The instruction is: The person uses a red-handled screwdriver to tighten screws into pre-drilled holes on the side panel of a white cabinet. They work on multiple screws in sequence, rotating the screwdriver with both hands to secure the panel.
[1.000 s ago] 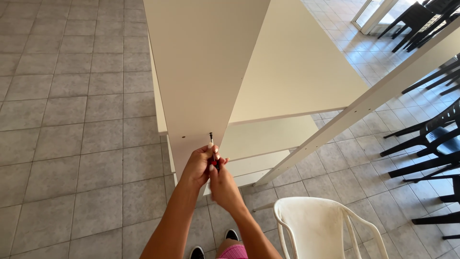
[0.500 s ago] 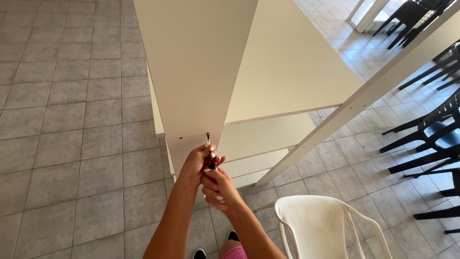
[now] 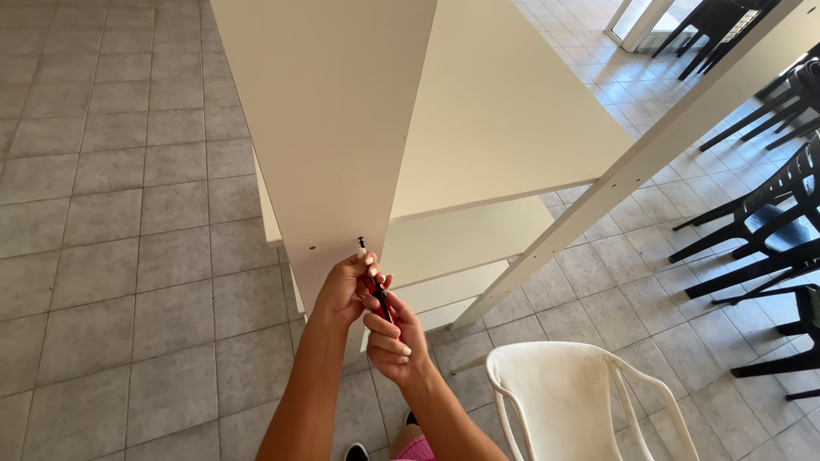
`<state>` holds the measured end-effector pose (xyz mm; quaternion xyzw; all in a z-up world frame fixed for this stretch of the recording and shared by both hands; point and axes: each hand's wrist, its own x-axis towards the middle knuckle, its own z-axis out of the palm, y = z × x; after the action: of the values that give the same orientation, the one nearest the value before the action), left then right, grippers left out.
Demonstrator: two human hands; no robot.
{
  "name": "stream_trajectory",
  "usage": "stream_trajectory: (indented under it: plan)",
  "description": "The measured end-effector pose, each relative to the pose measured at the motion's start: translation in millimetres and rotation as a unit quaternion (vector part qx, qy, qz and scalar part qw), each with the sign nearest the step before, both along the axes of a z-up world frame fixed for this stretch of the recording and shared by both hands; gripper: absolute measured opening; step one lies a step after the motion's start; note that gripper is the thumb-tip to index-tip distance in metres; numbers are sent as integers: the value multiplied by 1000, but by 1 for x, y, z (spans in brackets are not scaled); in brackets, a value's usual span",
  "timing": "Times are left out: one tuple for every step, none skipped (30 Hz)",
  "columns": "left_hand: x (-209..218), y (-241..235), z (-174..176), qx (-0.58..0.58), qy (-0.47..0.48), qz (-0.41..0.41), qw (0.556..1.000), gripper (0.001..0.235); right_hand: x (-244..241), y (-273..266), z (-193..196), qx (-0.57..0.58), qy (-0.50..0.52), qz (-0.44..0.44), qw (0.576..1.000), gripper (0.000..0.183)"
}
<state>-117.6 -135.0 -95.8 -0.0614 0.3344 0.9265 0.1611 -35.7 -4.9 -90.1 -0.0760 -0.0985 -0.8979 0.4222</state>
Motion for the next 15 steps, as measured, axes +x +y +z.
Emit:
stream_trajectory:
  plan:
    - [2,-2,2,-1,0,-1,1000,25,6,-5,16,-1,0,-1,1000,33]
    - [5,-3,3,-6,-5,-3,1000,25,12,-11,31,206,41,-71,975,34]
    - [6,-5,5,-10,-9,-4,1000,25,18,-16,48,403,81,-137,901,38]
    - [5,-6,11,-11,-8,-4,1000,25,17,-20,63,402,82,-137,902,38]
    - [7,-4,14,5,-28,4,1000,24,18,-23,77,660,211,-145,706,33]
    - [8,-3,17,21,-49,12,998,25,19,-25,91,838,316,-133,425,48]
    - [10,-3,24,21,-50,12,998,25,20,-28,87,838,316,-132,425,48]
    - [12,-2,30,16,-57,19,998,24,20,-31,83,868,345,-125,335,51]
    - [14,-1,36,11,-63,24,998,23,20,-33,80,889,370,-117,242,57]
    - [13,-2,30,12,-65,23,998,23,20,-28,83,890,368,-116,242,57]
    - [11,-4,25,3,-54,9,998,21,20,-25,87,854,365,-127,348,46]
    - [9,-7,21,-5,-44,-6,999,22,19,-22,92,806,358,-137,450,42]
    - [3,-8,17,-6,-42,-7,999,22,11,-16,73,806,358,-139,451,42]
    - [-2,-9,12,-23,-28,-19,999,20,3,-9,53,550,203,-97,804,43]
    - [-2,-7,4,-38,-18,-31,999,18,-1,-1,31,176,3,-31,984,45]
